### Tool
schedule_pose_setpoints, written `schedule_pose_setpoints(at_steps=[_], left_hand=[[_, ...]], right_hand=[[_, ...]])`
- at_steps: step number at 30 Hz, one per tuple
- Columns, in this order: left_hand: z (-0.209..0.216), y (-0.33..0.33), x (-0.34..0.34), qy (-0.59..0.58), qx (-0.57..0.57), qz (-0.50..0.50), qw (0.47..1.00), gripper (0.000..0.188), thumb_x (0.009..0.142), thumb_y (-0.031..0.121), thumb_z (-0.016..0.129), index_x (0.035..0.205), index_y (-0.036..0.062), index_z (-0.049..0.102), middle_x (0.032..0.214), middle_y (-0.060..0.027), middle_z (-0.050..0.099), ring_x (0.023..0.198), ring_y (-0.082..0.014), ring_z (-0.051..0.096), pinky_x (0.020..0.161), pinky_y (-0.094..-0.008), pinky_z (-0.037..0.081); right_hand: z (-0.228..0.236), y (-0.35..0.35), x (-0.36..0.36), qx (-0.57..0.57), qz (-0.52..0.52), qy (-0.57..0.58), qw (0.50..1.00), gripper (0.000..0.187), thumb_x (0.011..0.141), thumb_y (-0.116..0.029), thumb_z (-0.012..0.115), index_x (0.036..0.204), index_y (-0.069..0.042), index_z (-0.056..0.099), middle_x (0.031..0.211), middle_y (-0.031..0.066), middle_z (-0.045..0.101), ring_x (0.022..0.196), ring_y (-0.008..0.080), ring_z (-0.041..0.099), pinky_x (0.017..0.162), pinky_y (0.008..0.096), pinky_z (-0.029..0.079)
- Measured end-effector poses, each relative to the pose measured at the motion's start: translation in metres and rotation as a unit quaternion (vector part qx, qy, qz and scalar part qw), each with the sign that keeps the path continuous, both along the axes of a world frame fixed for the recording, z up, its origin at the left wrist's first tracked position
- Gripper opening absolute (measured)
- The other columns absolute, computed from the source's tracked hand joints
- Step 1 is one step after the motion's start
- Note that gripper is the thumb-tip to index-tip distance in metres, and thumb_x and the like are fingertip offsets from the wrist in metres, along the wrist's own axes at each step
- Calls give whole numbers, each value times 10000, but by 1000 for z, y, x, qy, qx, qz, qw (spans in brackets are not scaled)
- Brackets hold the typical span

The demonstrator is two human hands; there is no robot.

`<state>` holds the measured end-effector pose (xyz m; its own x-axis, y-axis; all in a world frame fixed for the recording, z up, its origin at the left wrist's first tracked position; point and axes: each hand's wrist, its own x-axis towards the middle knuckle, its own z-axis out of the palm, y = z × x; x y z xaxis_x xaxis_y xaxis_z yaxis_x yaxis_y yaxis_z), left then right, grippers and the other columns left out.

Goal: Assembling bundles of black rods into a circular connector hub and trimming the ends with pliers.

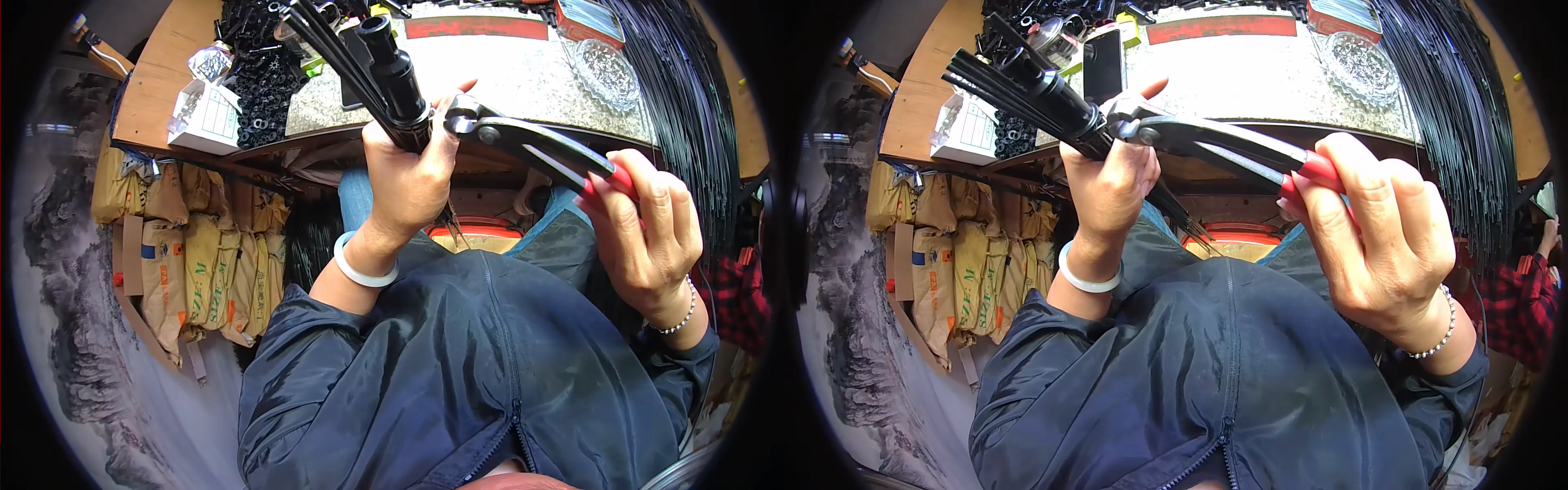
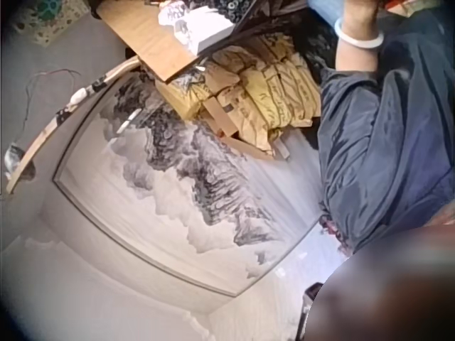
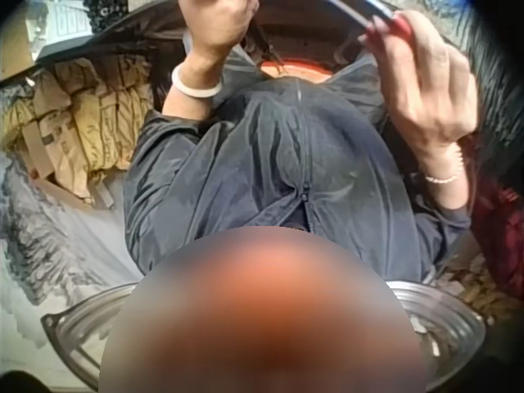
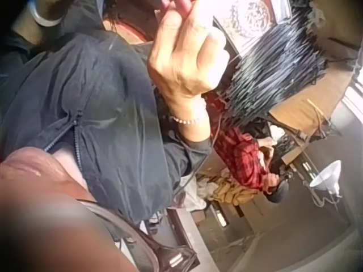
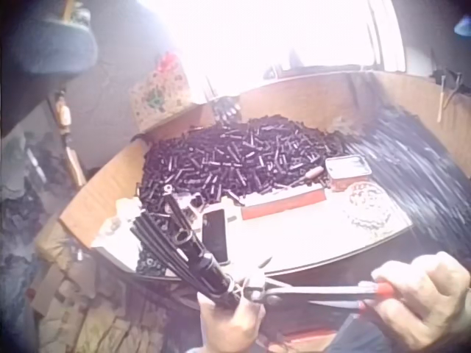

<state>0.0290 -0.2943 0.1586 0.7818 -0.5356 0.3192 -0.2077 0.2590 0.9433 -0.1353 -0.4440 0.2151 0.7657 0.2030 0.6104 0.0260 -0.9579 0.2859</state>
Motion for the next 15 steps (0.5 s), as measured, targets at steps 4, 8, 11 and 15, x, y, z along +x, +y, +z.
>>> schedule_pose_setpoints(at_steps=[4,8,11,15], left_hand=[[-2,0,1,-11,-5,2,1000,209,888,49,517,1048,-76,568,824,-147,642,384,-14,380,346,-170,311],[-3,0,0,-12,-5,-4,1000,205,886,52,522,1038,-78,567,825,-153,641,392,-18,396,349,-171,318],[-1,0,-2,-13,-3,-15,1000,190,884,49,521,1018,-79,567,822,-155,641,394,-19,400,347,-173,320],[7,0,-7,-13,-6,-8,1000,157,884,57,523,927,-81,584,787,-143,638,389,-25,393,388,-189,368]], right_hand=[[3,-1,-2,-13,-6,15,1000,201,729,-117,716,862,-3,618,933,123,603,726,233,565,600,298,476],[2,1,-1,-19,-11,23,999,208,726,-120,718,862,2,617,920,130,606,719,236,568,598,299,477],[0,0,-1,-17,-4,-5,1000,225,721,-147,721,841,5,606,898,134,602,701,246,566,598,310,478],[-2,-9,-1,141,73,101,982,185,769,-162,676,794,-12,570,851,148,609,669,256,584,560,299,461]])
